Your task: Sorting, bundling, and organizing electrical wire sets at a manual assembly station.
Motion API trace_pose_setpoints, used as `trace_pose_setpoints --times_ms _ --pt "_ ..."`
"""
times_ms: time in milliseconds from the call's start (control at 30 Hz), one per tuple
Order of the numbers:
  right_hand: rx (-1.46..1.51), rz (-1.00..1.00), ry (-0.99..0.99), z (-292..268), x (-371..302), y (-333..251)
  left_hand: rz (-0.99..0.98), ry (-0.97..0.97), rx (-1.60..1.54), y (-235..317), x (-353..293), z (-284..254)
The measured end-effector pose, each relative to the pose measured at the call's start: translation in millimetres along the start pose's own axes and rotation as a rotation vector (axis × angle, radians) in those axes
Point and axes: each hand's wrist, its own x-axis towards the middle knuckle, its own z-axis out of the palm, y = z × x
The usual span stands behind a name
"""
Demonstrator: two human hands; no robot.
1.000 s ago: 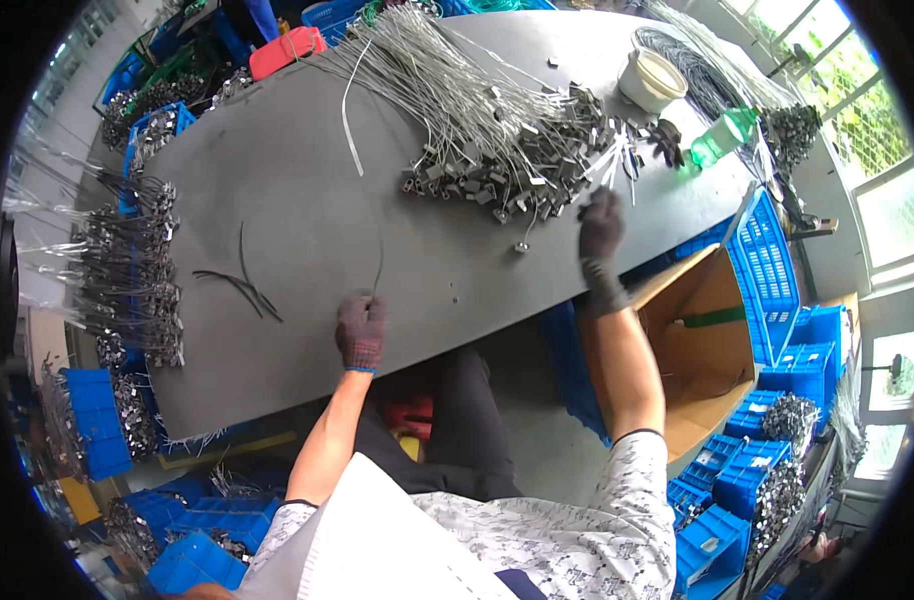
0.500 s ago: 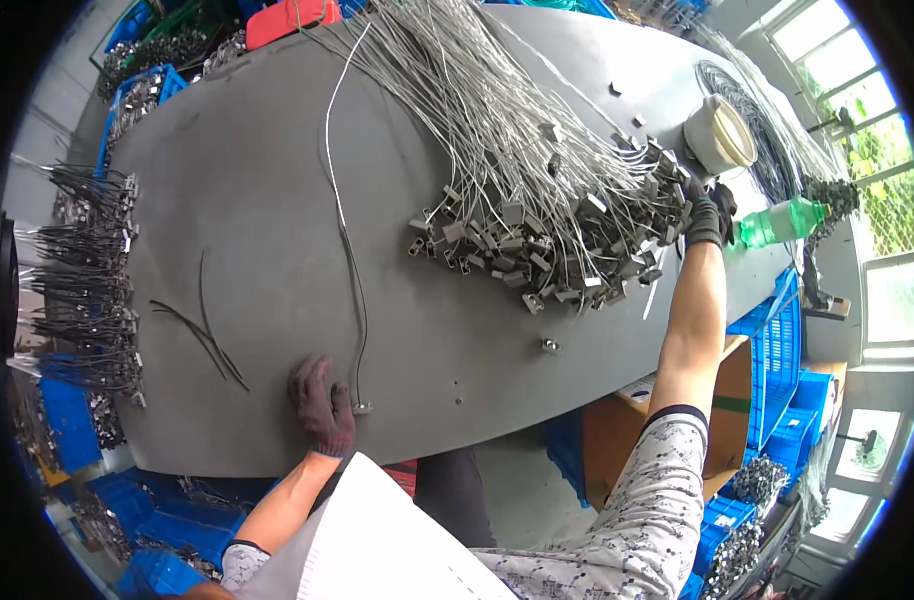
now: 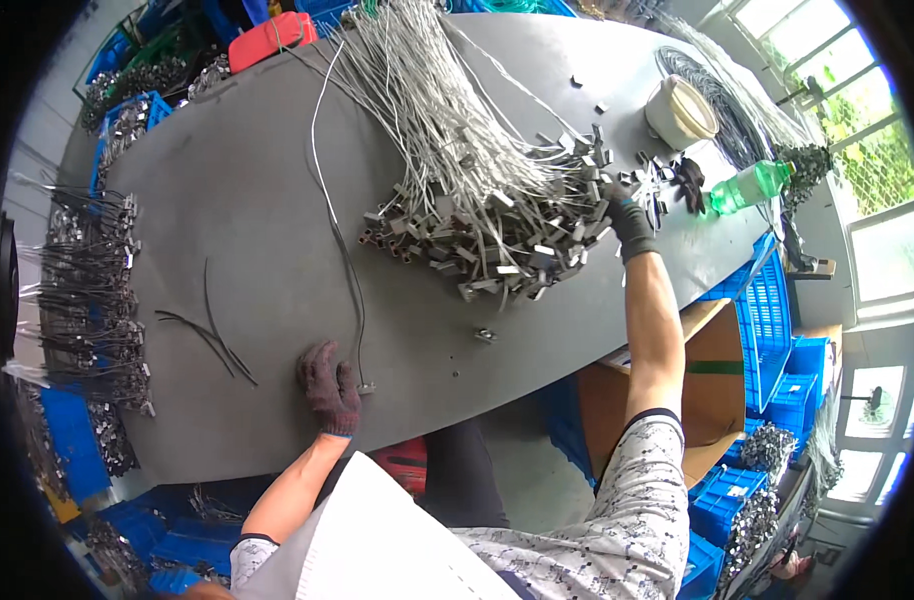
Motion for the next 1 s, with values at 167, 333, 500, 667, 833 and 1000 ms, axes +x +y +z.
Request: trace_pose_setpoints --times_ms 167,333,500,667,833,1000 --pt "0.592 0.393 -0.006 -13 -20 -48 0.015 0.059 -0.023 48 -3 24" --pt "-0.898 -0.187 0.752 1 -72 -134 0.011 0.099 0.002 46 -9 29" --pt "0.261 0.31 0.687 80 -223 -236 0.176 0.088 0.028 61 -28 2" --pt "0.334 0.357 0.332 165 -314 -252 -0.012 -0.41 0.231 101 -28 3" --pt "-0.253 0.28 0.258 205 -279 -295 -0.125 -0.214 0.368 79 -55 -5" --pt "-0.205 0.344 0.188 229 -240 -268 -0.149 -0.356 0.254 62 -42 -29"
